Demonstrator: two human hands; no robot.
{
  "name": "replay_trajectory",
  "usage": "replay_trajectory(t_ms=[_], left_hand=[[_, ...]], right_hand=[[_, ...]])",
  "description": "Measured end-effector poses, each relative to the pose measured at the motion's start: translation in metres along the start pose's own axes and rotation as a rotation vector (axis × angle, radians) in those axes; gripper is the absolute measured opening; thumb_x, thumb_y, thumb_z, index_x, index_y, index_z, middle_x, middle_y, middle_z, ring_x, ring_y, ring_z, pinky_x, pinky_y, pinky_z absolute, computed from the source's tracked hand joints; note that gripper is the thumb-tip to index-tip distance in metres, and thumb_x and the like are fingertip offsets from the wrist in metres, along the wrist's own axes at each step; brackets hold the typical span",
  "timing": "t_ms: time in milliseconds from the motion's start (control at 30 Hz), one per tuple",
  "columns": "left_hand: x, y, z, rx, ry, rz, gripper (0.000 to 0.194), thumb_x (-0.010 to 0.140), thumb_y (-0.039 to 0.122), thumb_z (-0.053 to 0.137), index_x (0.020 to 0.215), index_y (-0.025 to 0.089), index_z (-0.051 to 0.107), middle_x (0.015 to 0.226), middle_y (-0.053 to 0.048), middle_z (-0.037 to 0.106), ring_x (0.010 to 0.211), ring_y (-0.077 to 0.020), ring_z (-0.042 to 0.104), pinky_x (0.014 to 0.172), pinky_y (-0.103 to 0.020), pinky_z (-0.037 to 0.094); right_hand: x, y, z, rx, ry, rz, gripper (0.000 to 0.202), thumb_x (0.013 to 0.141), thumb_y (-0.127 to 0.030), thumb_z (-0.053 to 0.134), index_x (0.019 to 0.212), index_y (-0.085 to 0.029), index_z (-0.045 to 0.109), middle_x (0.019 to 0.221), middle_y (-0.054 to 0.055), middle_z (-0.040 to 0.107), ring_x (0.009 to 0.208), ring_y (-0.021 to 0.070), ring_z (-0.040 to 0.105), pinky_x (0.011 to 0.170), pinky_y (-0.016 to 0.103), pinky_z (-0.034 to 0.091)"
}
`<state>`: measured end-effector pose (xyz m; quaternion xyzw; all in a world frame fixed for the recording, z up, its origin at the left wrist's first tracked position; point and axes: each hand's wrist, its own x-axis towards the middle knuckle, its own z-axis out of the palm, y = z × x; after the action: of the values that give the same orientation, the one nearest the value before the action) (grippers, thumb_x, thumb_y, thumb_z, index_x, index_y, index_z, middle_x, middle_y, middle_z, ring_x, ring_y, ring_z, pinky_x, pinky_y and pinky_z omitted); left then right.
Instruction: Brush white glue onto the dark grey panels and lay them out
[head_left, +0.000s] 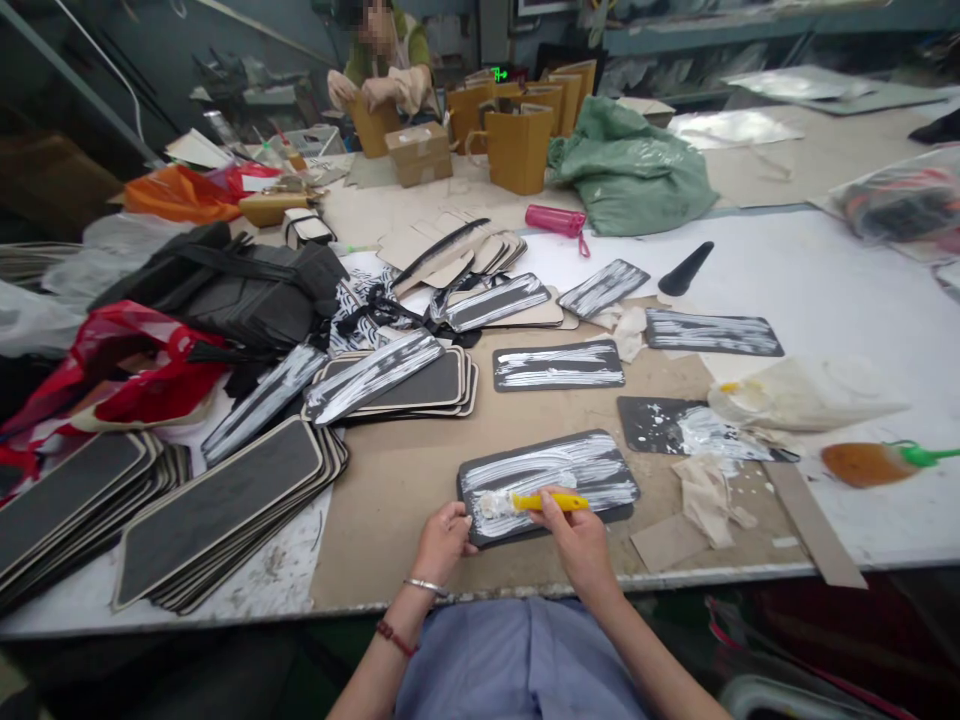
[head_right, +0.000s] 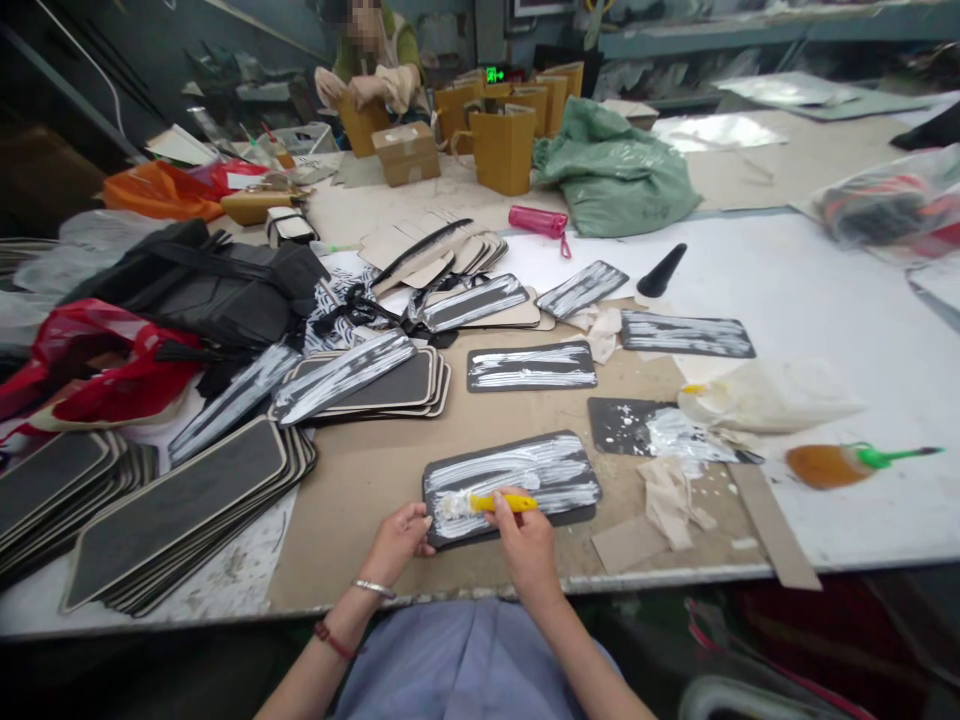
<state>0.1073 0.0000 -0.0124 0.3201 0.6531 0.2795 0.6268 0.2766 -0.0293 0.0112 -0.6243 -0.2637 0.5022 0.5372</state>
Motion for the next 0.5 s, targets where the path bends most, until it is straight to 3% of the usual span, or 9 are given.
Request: replay_trajectory(t_ms=[133, 200, 367, 433, 500], left_hand=[[-0.001, 0.001, -0.002, 0.02, -0.027, 0.003, 0.025, 0.052, 0.03, 0.063, 0.069, 0.014, 0.057, 0.043, 0.007, 0.048, 0.04, -0.0074, 0.045, 0.04, -0.021, 0.046], [-0.001, -0.001, -0.003, 0.031, -0.044, 0.012, 0.025, 0.052, 0.032, 0.063, 0.069, 0.014, 0.056, 0.044, 0.007, 0.049, 0.04, -0.0076, 0.046, 0.041, -0.021, 0.046], [0.001, -0.006, -0.008, 0.225, -0.072, 0.118, 0.014, 0.066, 0.032, 0.051, 0.065, 0.019, 0.047, 0.047, 0.005, 0.053, 0.042, -0.0119, 0.054, 0.041, -0.021, 0.042], [-0.001, -0.003, -0.011, 0.454, -0.084, 0.234, 0.012, 0.074, 0.027, 0.043, 0.065, 0.02, 0.045, 0.048, 0.003, 0.054, 0.047, -0.0142, 0.057, 0.045, -0.022, 0.042], [-0.004, 0.003, -0.015, 0.761, -0.072, 0.386, 0.015, 0.078, 0.02, 0.037, 0.067, 0.019, 0.046, 0.054, -0.001, 0.058, 0.054, -0.0161, 0.059, 0.052, -0.024, 0.042]], right_hand=[[-0.004, 0.004, 0.008, 0.009, 0.008, -0.007, 0.038, 0.067, -0.051, 0.063, 0.079, -0.015, 0.063, 0.082, 0.005, 0.062, 0.073, 0.0211, 0.062, 0.067, 0.035, 0.056], [-0.001, 0.007, -0.001, -0.008, 0.063, -0.024, 0.038, 0.067, -0.051, 0.063, 0.079, -0.015, 0.063, 0.082, 0.005, 0.063, 0.074, 0.0212, 0.063, 0.067, 0.035, 0.056], [0.01, 0.004, -0.075, 0.008, 0.486, -0.049, 0.044, 0.06, -0.05, 0.069, 0.084, -0.014, 0.061, 0.077, 0.003, 0.065, 0.07, 0.0207, 0.065, 0.074, 0.038, 0.054], [0.007, 0.0, -0.1, 0.022, 0.604, -0.07, 0.046, 0.058, -0.05, 0.071, 0.082, -0.013, 0.061, 0.076, 0.003, 0.066, 0.07, 0.02, 0.065, 0.076, 0.036, 0.054], [0.003, -0.002, -0.11, 0.015, 0.637, -0.093, 0.046, 0.059, -0.051, 0.07, 0.083, -0.012, 0.061, 0.08, 0.004, 0.066, 0.072, 0.0198, 0.065, 0.075, 0.034, 0.055]])
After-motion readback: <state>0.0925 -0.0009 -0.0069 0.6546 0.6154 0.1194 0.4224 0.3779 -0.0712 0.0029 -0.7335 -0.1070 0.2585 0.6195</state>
